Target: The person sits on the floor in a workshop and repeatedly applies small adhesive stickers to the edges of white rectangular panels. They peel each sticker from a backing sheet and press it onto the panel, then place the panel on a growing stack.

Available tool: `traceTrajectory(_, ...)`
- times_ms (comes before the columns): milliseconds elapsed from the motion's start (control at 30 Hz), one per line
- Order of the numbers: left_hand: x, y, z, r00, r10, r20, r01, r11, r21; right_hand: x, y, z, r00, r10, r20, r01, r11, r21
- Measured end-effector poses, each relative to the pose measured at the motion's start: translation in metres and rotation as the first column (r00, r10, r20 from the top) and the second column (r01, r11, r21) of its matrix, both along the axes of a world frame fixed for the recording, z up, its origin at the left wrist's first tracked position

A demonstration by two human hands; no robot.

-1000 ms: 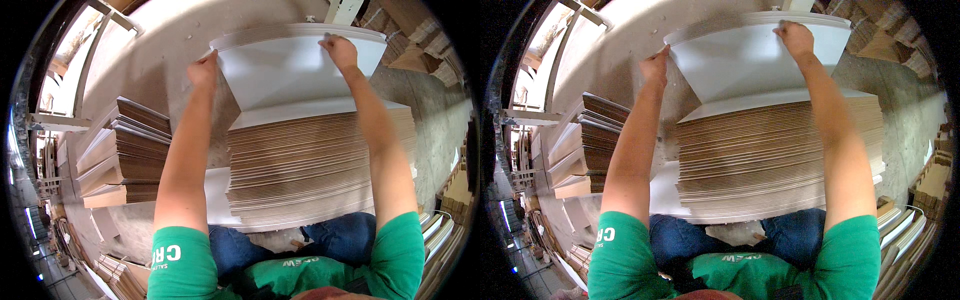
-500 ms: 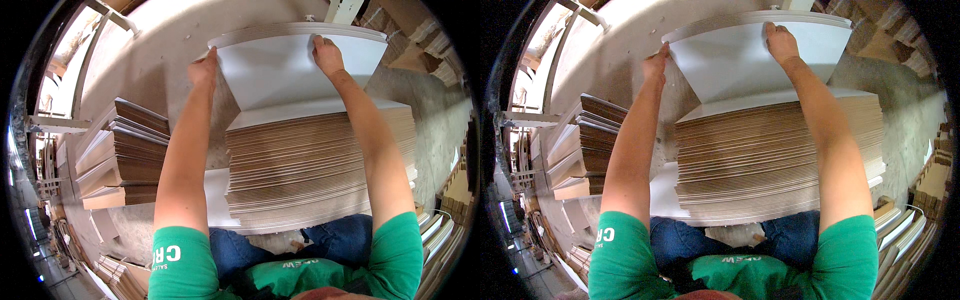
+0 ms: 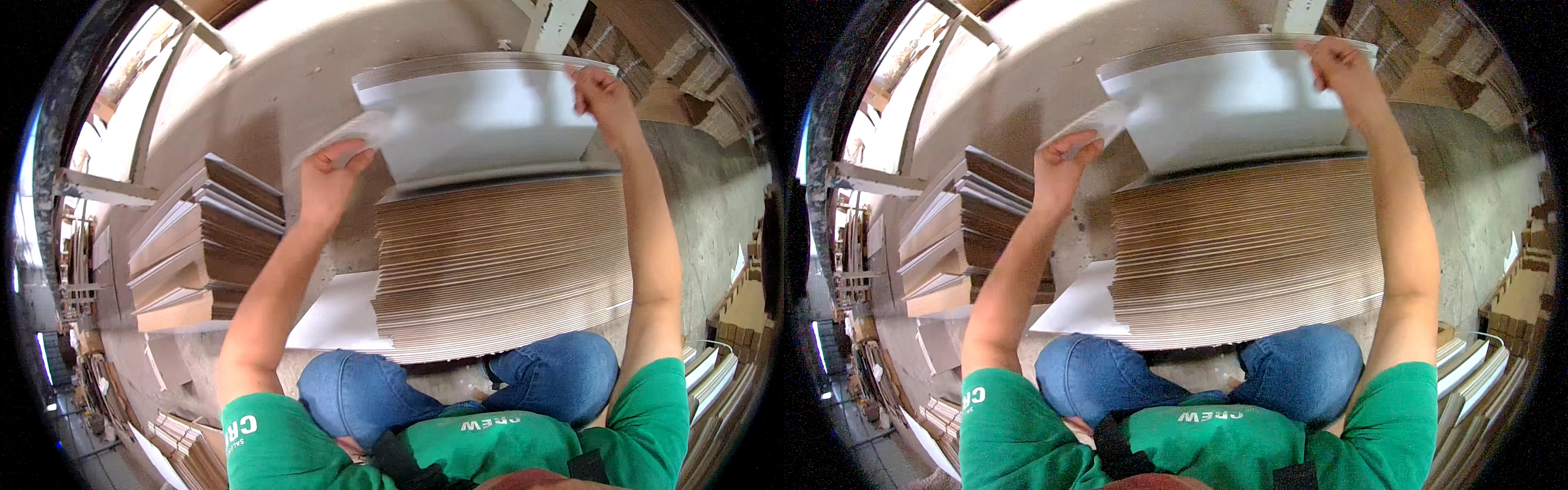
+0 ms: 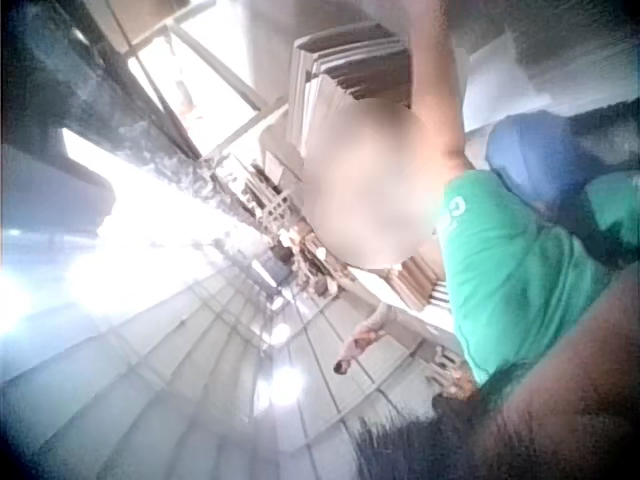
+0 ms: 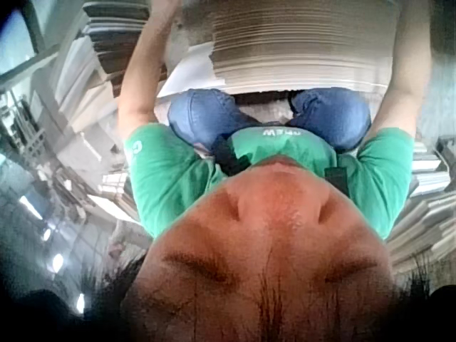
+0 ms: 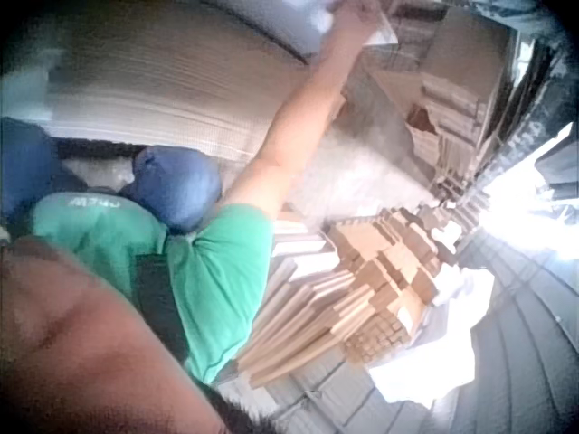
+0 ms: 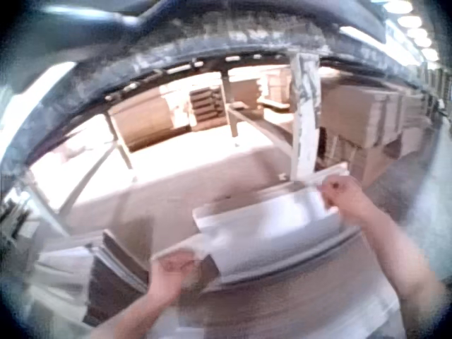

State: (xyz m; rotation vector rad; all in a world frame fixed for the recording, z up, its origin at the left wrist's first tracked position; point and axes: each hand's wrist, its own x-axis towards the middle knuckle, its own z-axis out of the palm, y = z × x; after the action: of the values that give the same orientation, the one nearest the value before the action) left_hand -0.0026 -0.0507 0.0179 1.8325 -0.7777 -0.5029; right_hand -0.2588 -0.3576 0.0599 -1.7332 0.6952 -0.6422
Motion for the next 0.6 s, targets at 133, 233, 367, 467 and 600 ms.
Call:
traceTrajectory(133, -0.063, 0.038, 0.062, 0.989, -0.145, 0.001, 0.144, 0.98, -0.14, 0.021, 0.132, 0.025, 0.924, 0.376, 0.073, -0.383, 0.898, 0.218)
traceTrajectory(233, -0.09, 0.054, 0.086, 0.961, -0.234, -0.149, 0.19, 0.947, -0.26, 0.019, 0.185, 0.043, 0.883, 0.406, 0.236, -0.465, 0.825, 0.321)
traceTrajectory(367, -0.106, 0.06, 0.098, 0.919, -0.362, -0.154, 0.292, 0.891, -0.348, 0.008, 0.203, 0.061, 0.904, 0.358, 0.234, -0.417, 0.857, 0.303)
traceTrajectory(467, -0.118, 0.059, 0.104, 0.914, -0.361, -0.184, 0.286, 0.896, -0.341, -0.003, 0.209, 0.067, 0.915, 0.307, 0.262, -0.387, 0.853, 0.35)
traceTrajectory(600, -0.128, 0.057, 0.105, 0.935, -0.288, -0.208, 0.222, 0.931, -0.29, -0.009, 0.217, 0.056, 0.924, 0.254, 0.286, -0.327, 0.913, 0.245)
